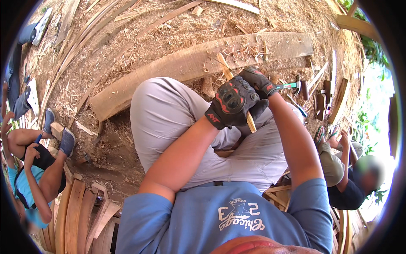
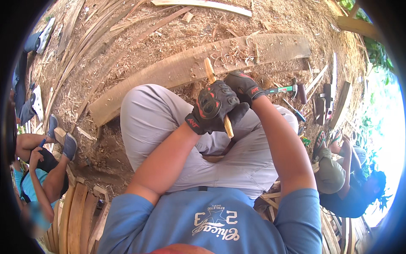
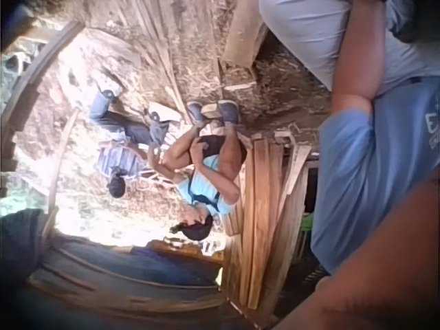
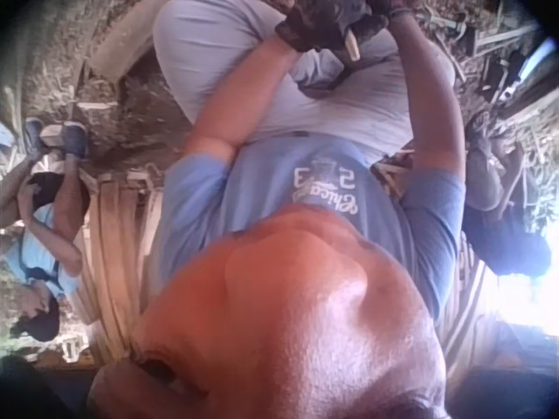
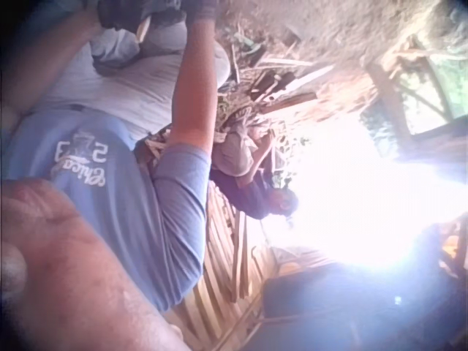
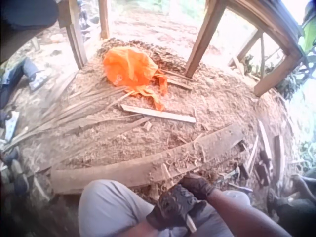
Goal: The person sits cross-legged on the ground and uses a knife to carve a small piece of wood held in their left hand. They repeatedly scrape the blade along the wood to shape it, occasionally pausing to inspect the piece. Other people are visible in the background working on similar tasks.
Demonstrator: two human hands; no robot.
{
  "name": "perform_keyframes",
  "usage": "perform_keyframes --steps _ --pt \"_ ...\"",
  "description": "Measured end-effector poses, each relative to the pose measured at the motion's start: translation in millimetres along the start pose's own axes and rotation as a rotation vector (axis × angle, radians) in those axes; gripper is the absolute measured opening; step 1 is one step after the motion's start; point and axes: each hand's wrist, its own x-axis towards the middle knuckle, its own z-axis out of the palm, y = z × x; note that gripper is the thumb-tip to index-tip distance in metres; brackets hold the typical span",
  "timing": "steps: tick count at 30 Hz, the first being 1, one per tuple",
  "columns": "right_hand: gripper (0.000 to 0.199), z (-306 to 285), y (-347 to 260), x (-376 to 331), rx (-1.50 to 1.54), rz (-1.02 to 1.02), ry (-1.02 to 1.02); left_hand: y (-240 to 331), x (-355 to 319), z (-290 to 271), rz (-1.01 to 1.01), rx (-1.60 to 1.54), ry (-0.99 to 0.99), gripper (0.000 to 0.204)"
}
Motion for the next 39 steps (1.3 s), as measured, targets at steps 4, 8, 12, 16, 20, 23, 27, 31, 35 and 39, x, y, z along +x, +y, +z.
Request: perform_keyframes --steps 4,8,12,16,20,23,27,31,35,39 --pt "0.024 2 -3 1 -0.066 -0.008 0.029 -1 -1 0 0.000 -0.029 0.020 0.021" --pt "0.025 2 -12 9 -0.067 0.120 0.016 -2 -2 -3 -0.023 -0.057 0.057 0.020" --pt "0.030 5 -19 11 -0.078 0.280 -0.014 -2 -3 -1 -0.025 -0.043 0.012 0.020" --pt "0.030 14 -5 18 -0.053 0.280 -0.111 1 0 -1 -0.018 -0.032 -0.008 0.021" --pt "0.028 54 30 31 0.083 0.547 0.026 -6 -2 -3 -0.045 -0.049 -0.066 0.019" --pt "0.029 37 23 28 0.080 0.393 -0.119 -1 0 -6 -0.004 -0.101 0.046 0.020" --pt "0.031 10 -9 10 0.186 0.556 -0.040 -4 3 -2 0.028 -0.093 0.077 0.025" --pt "0.027 -8 -50 -18 0.188 0.503 0.224 0 7 -10 0.011 -0.094 0.097 0.025" --pt "0.024 -10 -40 -18 -0.049 0.212 0.167 1 9 -9 0.012 -0.114 0.114 0.026" --pt "0.022 -15 -49 -4 -0.255 0.247 0.162 -3 3 -6 0.041 -0.160 0.167 0.027"
